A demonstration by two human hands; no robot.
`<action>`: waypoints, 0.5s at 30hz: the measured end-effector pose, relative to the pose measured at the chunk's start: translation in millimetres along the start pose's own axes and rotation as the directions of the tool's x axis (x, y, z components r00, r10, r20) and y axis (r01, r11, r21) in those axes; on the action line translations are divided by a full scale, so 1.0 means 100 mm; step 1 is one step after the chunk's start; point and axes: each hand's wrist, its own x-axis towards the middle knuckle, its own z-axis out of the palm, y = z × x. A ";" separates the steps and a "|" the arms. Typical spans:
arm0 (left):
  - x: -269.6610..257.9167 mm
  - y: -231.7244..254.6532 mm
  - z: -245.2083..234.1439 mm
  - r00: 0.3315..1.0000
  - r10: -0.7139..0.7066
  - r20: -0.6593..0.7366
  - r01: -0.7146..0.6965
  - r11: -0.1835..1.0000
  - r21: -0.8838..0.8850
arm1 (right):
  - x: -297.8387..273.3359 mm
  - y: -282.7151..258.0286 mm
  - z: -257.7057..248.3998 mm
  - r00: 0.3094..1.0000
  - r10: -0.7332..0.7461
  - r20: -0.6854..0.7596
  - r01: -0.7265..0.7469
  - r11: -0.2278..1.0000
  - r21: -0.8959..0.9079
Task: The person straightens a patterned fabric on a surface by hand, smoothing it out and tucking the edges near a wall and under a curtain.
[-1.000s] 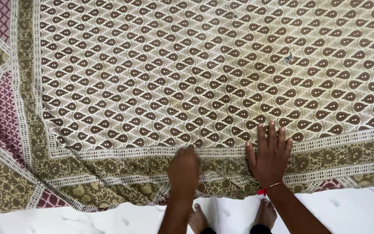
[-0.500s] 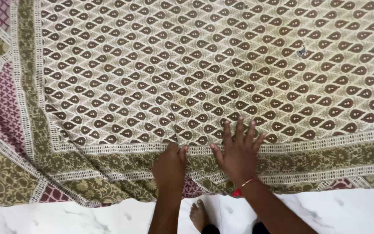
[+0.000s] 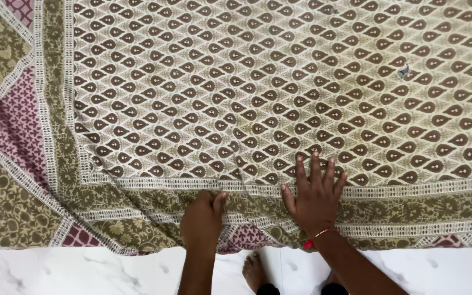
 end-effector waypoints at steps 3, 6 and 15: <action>0.03 0.02 0.07 0.995 0.084 -0.051 -0.087 0.994 -0.067 | 0.01 -0.02 -0.01 1.000 0.010 0.000 -0.010 1.000 -0.010; 0.06 0.00 0.08 0.988 0.143 -0.051 -0.147 0.985 -0.086 | 0.01 -0.05 -0.04 1.000 0.013 -0.013 -0.013 1.000 -0.006; 0.03 -0.41 -0.11 0.997 0.072 -0.002 -0.072 0.996 -0.049 | -0.02 -0.01 0.02 1.000 -0.004 -0.027 0.005 1.000 0.025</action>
